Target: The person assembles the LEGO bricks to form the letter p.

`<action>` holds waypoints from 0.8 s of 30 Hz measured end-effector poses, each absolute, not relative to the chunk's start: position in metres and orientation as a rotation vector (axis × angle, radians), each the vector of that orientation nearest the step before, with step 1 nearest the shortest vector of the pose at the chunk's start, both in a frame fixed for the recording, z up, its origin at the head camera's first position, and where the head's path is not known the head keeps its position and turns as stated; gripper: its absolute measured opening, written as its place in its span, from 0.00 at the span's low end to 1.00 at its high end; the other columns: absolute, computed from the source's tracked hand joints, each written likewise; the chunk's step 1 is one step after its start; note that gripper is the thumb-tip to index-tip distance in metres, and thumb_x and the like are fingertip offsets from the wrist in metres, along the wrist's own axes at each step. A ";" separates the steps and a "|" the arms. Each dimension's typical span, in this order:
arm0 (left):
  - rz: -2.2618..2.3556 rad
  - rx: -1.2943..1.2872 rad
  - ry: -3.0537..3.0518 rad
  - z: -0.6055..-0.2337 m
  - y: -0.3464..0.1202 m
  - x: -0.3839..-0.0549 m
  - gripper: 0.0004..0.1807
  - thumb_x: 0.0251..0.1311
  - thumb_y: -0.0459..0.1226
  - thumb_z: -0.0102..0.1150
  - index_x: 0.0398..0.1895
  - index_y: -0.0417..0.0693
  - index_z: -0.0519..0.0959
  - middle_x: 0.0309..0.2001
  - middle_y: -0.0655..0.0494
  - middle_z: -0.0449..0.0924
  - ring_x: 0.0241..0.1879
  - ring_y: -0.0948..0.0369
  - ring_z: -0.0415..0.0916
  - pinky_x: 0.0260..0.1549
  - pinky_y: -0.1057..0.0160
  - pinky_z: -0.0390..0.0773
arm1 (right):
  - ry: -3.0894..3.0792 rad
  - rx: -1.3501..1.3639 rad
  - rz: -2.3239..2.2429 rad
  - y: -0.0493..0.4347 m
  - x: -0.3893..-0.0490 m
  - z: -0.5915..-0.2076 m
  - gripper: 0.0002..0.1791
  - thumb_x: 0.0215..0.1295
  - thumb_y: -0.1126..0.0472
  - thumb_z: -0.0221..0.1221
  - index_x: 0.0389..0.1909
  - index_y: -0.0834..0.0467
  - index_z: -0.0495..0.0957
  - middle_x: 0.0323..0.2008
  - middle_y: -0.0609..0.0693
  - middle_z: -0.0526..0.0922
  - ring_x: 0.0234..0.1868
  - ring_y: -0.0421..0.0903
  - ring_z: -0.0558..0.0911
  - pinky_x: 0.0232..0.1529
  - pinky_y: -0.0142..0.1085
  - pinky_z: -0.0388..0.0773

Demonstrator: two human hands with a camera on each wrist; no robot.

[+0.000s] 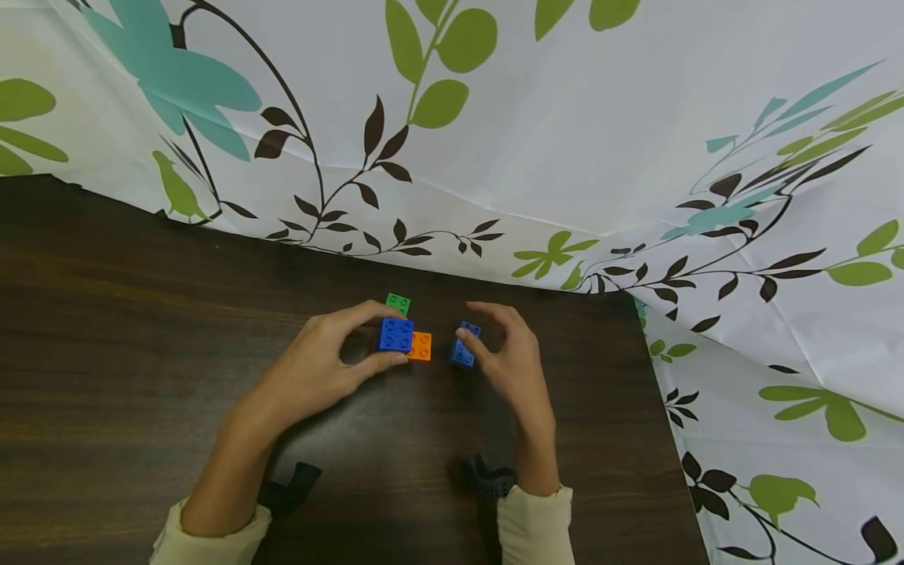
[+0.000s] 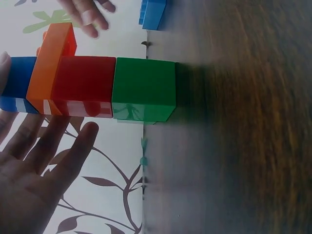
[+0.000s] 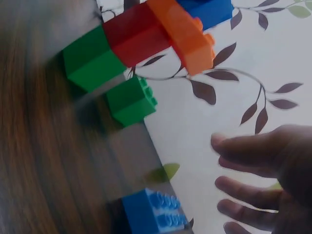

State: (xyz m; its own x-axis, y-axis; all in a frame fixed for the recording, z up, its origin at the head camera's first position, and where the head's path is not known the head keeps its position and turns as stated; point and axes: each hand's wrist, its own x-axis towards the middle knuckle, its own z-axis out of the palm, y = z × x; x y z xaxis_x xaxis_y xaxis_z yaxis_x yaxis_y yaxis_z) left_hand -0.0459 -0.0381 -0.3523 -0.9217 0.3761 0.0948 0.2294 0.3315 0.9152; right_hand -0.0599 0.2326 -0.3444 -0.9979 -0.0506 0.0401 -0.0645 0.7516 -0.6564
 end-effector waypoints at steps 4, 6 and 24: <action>1.652 0.565 2.444 -0.352 -0.039 -0.046 0.24 0.70 0.44 0.72 0.66 0.53 0.80 0.62 0.46 0.87 0.63 0.43 0.83 0.66 0.30 0.76 | -2.972 0.079 1.034 0.236 -0.063 -0.350 0.24 0.70 0.59 0.73 0.65 0.57 0.83 0.66 0.60 0.81 0.66 0.61 0.80 0.68 0.62 0.77; 1.653 0.566 2.438 -0.352 -0.040 -0.045 0.24 0.70 0.44 0.72 0.66 0.53 0.80 0.61 0.47 0.88 0.62 0.44 0.84 0.65 0.31 0.77 | -2.983 0.093 1.030 0.236 -0.064 -0.353 0.24 0.70 0.59 0.72 0.65 0.58 0.83 0.66 0.60 0.82 0.66 0.60 0.80 0.69 0.61 0.77; 1.661 0.595 2.425 -0.351 -0.043 -0.045 0.23 0.70 0.43 0.72 0.65 0.48 0.83 0.56 0.49 0.91 0.59 0.48 0.87 0.61 0.37 0.83 | -2.978 0.628 0.936 0.198 -0.064 -0.378 0.34 0.75 0.74 0.61 0.78 0.51 0.72 0.80 0.51 0.71 0.80 0.59 0.68 0.77 0.68 0.63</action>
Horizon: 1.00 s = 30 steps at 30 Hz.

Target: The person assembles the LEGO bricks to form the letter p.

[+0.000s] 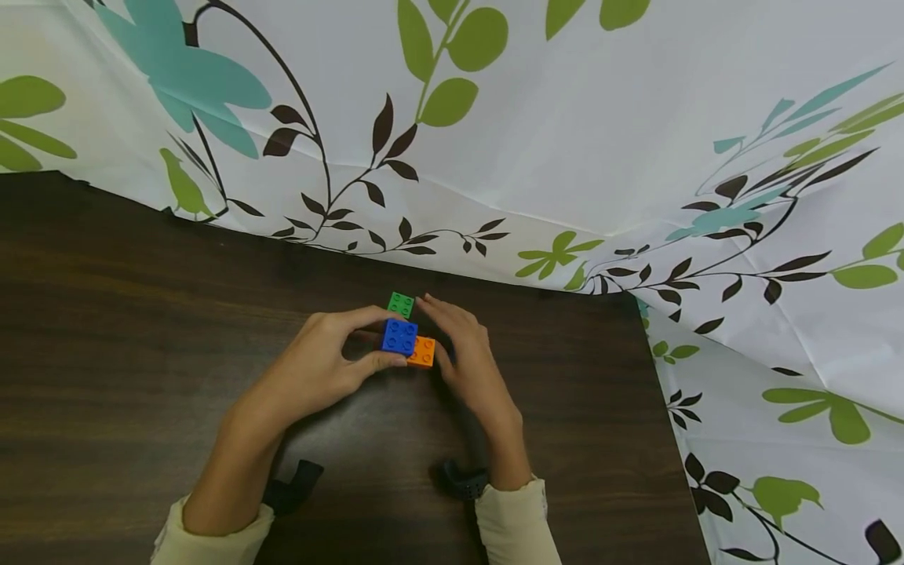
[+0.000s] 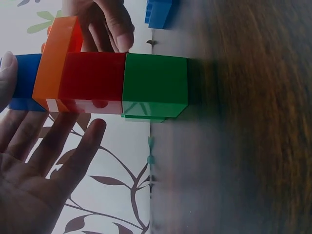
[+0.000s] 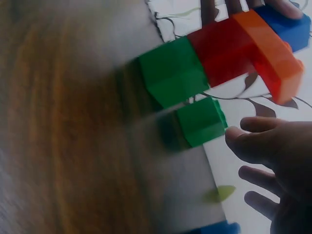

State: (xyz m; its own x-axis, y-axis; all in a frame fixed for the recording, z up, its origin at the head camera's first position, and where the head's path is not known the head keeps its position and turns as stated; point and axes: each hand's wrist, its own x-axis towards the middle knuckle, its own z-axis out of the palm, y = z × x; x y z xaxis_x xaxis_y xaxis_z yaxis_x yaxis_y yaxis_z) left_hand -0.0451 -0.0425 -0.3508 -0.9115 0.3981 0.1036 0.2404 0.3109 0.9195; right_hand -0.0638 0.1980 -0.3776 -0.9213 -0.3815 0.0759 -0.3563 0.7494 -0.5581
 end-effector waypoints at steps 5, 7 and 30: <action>1.644 0.597 2.434 -0.350 -0.042 -0.045 0.23 0.71 0.42 0.71 0.66 0.47 0.82 0.55 0.50 0.91 0.56 0.50 0.88 0.56 0.40 0.86 | 2.851 -0.619 -0.851 0.190 -0.062 -0.382 0.39 0.74 0.77 0.59 0.80 0.46 0.69 0.84 0.49 0.64 0.83 0.58 0.64 0.81 0.68 0.57; 1.641 0.593 2.434 -0.349 -0.042 -0.044 0.24 0.71 0.42 0.71 0.67 0.47 0.82 0.55 0.50 0.91 0.55 0.51 0.88 0.54 0.41 0.86 | 2.843 -0.588 -0.822 0.187 -0.061 -0.382 0.41 0.73 0.77 0.61 0.81 0.44 0.68 0.85 0.47 0.62 0.83 0.58 0.63 0.81 0.70 0.56; 1.716 0.581 2.400 -0.351 -0.042 -0.045 0.21 0.70 0.42 0.72 0.63 0.46 0.84 0.52 0.49 0.91 0.50 0.53 0.89 0.49 0.47 0.88 | 3.057 -0.403 -0.987 0.189 -0.063 -0.382 0.16 0.65 0.74 0.71 0.50 0.55 0.87 0.60 0.51 0.87 0.66 0.55 0.81 0.72 0.57 0.76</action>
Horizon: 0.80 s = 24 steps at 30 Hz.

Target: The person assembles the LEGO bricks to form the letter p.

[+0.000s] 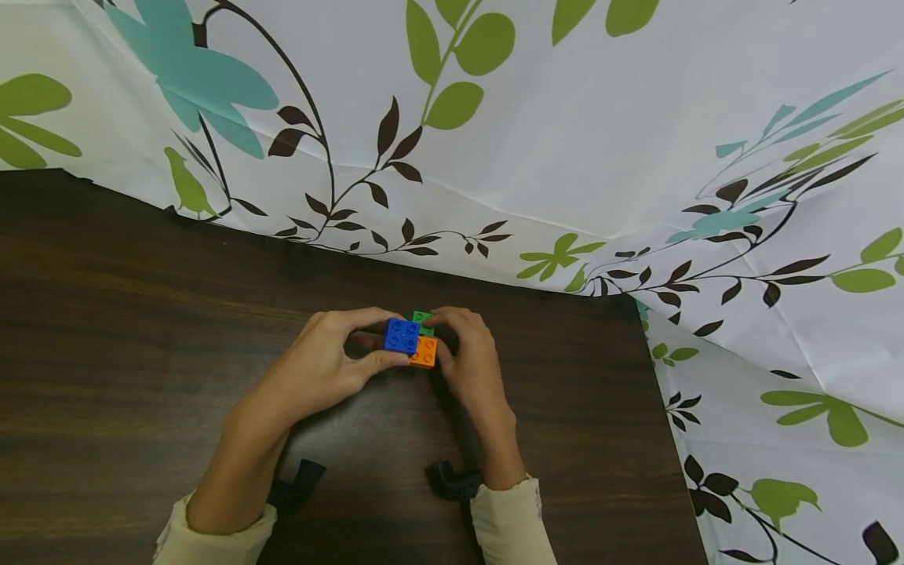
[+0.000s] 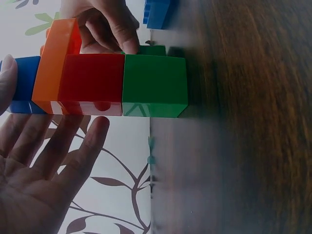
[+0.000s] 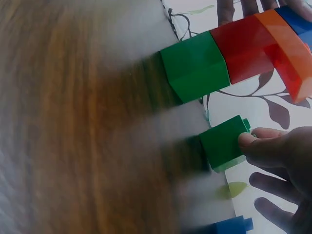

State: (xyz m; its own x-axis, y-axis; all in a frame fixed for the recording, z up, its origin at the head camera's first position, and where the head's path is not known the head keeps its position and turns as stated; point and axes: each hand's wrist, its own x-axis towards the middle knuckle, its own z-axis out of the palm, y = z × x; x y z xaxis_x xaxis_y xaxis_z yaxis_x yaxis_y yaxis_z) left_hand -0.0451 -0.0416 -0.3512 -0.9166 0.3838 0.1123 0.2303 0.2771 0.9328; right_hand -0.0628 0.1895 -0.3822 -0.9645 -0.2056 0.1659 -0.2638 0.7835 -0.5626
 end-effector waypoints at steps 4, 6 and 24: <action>1.713 0.567 2.394 -0.351 -0.041 -0.045 0.21 0.70 0.42 0.72 0.63 0.47 0.84 0.52 0.50 0.91 0.50 0.54 0.89 0.49 0.47 0.88 | -2.814 0.382 0.990 0.194 -0.064 -0.379 0.11 0.68 0.70 0.71 0.48 0.57 0.87 0.58 0.53 0.88 0.63 0.55 0.83 0.68 0.55 0.80; 1.712 0.556 2.388 -0.351 -0.041 -0.045 0.21 0.70 0.42 0.72 0.63 0.47 0.84 0.52 0.50 0.91 0.50 0.53 0.89 0.50 0.46 0.88 | -2.789 0.382 1.019 0.197 -0.064 -0.376 0.10 0.68 0.67 0.72 0.48 0.57 0.87 0.57 0.53 0.89 0.63 0.55 0.84 0.66 0.54 0.82; 1.742 0.545 2.369 -0.352 -0.041 -0.047 0.21 0.68 0.40 0.74 0.61 0.46 0.85 0.52 0.49 0.91 0.51 0.51 0.89 0.53 0.42 0.88 | -2.703 0.403 1.173 0.210 -0.057 -0.348 0.11 0.69 0.65 0.72 0.50 0.56 0.87 0.57 0.51 0.88 0.59 0.50 0.84 0.60 0.58 0.84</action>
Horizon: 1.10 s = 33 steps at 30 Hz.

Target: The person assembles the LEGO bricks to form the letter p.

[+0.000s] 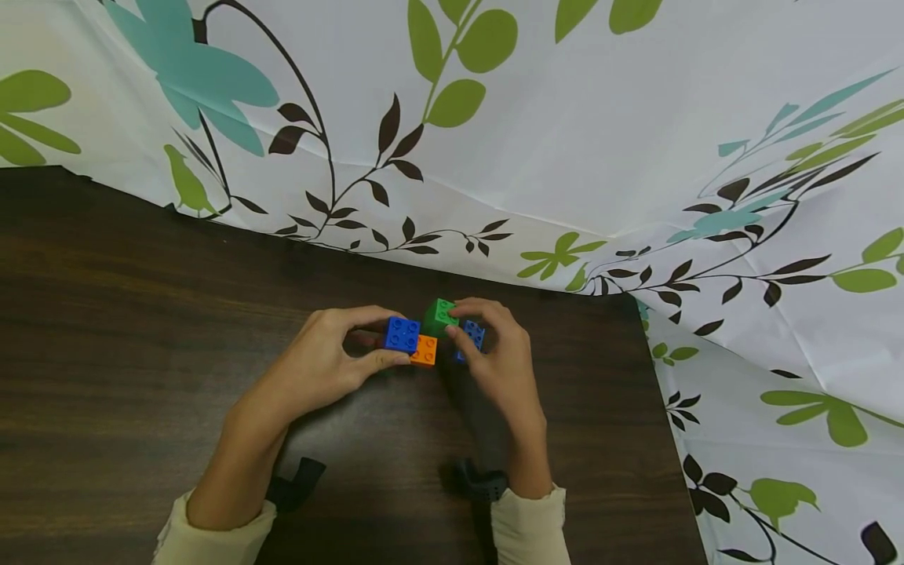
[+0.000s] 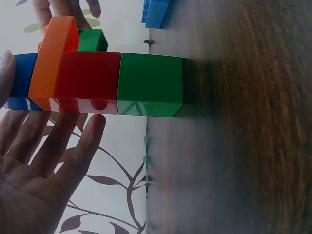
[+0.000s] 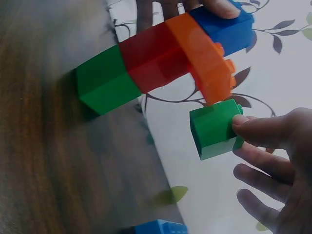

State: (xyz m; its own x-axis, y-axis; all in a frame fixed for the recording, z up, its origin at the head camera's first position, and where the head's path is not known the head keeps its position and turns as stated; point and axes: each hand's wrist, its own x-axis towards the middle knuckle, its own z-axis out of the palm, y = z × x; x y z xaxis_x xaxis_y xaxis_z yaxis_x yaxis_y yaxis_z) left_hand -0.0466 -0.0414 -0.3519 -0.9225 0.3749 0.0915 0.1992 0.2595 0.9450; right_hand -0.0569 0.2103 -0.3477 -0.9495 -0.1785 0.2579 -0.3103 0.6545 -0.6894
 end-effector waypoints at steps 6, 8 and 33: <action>1.738 0.543 2.372 -0.351 -0.041 -0.047 0.20 0.68 0.40 0.74 0.61 0.46 0.85 0.53 0.48 0.91 0.52 0.50 0.89 0.54 0.40 0.87 | -2.668 0.426 1.195 0.214 -0.054 -0.338 0.12 0.68 0.67 0.72 0.51 0.57 0.87 0.57 0.52 0.88 0.58 0.50 0.84 0.59 0.58 0.85; 1.733 0.537 2.376 -0.351 -0.041 -0.047 0.20 0.68 0.40 0.74 0.61 0.46 0.85 0.53 0.48 0.91 0.52 0.50 0.89 0.54 0.40 0.87 | -2.665 0.429 1.187 0.215 -0.053 -0.335 0.12 0.68 0.66 0.73 0.51 0.57 0.87 0.58 0.52 0.88 0.58 0.49 0.84 0.59 0.56 0.85; 1.737 0.538 2.381 -0.353 -0.041 -0.047 0.22 0.68 0.42 0.74 0.62 0.46 0.85 0.53 0.48 0.91 0.52 0.50 0.89 0.54 0.40 0.87 | -2.683 0.541 1.219 0.221 -0.041 -0.315 0.15 0.66 0.65 0.74 0.52 0.54 0.87 0.57 0.47 0.89 0.58 0.44 0.84 0.59 0.38 0.82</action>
